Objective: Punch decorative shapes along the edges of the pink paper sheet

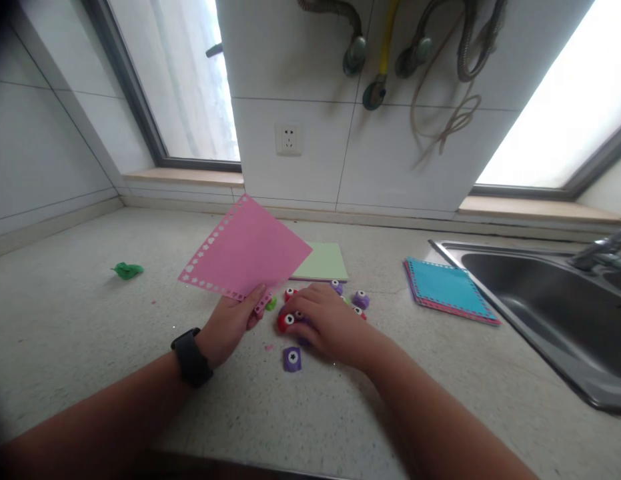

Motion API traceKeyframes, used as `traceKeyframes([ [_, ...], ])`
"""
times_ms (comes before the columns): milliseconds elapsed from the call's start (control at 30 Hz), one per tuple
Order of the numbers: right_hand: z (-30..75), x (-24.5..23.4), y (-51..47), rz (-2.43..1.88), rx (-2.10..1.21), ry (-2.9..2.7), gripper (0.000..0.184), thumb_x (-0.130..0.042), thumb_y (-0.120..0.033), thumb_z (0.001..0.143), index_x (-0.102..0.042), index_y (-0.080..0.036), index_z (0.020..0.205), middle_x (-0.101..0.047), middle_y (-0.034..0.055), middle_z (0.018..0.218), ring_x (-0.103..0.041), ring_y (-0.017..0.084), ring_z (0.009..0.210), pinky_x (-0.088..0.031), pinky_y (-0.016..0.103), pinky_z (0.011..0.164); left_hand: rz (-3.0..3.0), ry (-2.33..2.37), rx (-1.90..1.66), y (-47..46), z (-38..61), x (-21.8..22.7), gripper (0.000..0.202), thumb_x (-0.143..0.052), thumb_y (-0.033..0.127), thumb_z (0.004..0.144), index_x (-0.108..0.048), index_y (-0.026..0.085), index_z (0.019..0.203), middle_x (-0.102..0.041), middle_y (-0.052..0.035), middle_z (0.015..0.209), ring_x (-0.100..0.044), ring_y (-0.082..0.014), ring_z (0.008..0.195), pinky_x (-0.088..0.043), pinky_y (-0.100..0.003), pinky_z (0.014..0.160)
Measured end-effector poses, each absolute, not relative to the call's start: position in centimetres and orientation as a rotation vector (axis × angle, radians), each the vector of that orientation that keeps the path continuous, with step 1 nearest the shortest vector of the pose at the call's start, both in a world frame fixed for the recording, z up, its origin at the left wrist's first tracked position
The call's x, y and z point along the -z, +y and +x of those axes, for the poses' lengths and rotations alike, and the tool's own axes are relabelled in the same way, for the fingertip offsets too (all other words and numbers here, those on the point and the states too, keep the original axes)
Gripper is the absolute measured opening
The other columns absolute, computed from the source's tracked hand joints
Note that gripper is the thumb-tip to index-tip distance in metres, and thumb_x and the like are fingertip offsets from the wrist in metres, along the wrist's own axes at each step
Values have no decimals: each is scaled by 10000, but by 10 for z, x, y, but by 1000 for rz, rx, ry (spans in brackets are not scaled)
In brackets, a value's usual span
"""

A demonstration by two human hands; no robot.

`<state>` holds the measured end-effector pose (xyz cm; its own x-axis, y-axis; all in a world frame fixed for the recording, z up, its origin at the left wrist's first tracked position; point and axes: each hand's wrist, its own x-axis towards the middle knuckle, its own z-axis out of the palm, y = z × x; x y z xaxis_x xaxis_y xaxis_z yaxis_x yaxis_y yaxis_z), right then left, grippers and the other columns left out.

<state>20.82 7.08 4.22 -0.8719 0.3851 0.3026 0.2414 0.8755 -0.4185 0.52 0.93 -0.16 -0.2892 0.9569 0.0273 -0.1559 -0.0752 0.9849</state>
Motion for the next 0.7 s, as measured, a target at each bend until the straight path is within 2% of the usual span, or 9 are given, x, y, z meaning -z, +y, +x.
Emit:
traceKeyframes([
  [100, 215, -41, 79, -710, -815, -2232, 175, -592, -323, 962, -610, -233, 1112, -689, 71, 1025, -624, 195, 865, -500, 374, 788, 1056, 1311, -1500, 7, 4, 2, 456, -666, 553, 835, -539, 165, 630, -473, 52, 531, -377, -75, 469, -285, -212, 454],
  [200, 221, -40, 88, -688, -1108, -1741, 196, -657, -359, 918, -545, -238, 1024, -680, 56, 1038, -613, 147, 720, -504, 316, 634, 1084, 1374, -1448, 6, 4, 2, 489, -652, 580, 835, -555, 158, 607, -476, 43, 510, -392, -80, 474, -294, -215, 467],
  [333, 224, -44, 92, -490, -1256, -1434, 269, -729, -293, 861, -478, -241, 946, -656, 41, 1091, -640, 133, 773, -541, 315, 689, 999, 1357, -1480, 4, 7, 2, 519, -710, 604, 771, -534, 162, 566, -467, 44, 527, -377, -78, 495, -298, -208, 469],
  [433, 223, -46, 89, -421, -1226, -1415, 346, -773, -254, 805, -479, -246, 989, -630, 41, 1091, -642, 142, 822, -550, 305, 689, 974, 1367, -1481, 4, 7, 5, 493, -724, 595, 766, -578, 157, 594, -495, 34, 552, -387, -84, 512, -306, -212, 478],
  [533, 224, -47, 84, -400, -1041, -1546, 419, -790, -221, 782, -529, -249, 1109, -602, 43, 1044, -621, 161, 880, -546, 331, 751, 951, 1413, -1462, 4, 5, 11, 486, -707, 598, 786, -619, 151, 618, -512, 21, 556, -396, -90, 520, -306, -223, 491],
  [633, 227, -48, 81, -396, -763, -1714, 354, -781, -219, 803, -612, -240, 1113, -566, 53, 1026, -589, 189, 946, -522, 377, 834, 942, 1454, -1447, 5, 3, 15, 502, -686, 611, 798, -612, 156, 600, -522, 10, 549, -404, -96, 512, -315, -235, 500],
  [700, 228, -49, 79, -365, -661, -1761, 326, -783, -226, 807, -636, -243, 1097, -557, 55, 1022, -577, 198, 949, -514, 385, 829, 944, 1455, -1453, 5, 2, 16, 508, -681, 617, 800, -600, 161, 591, -525, 8, 549, -407, -99, 512, -323, -240, 508],
])
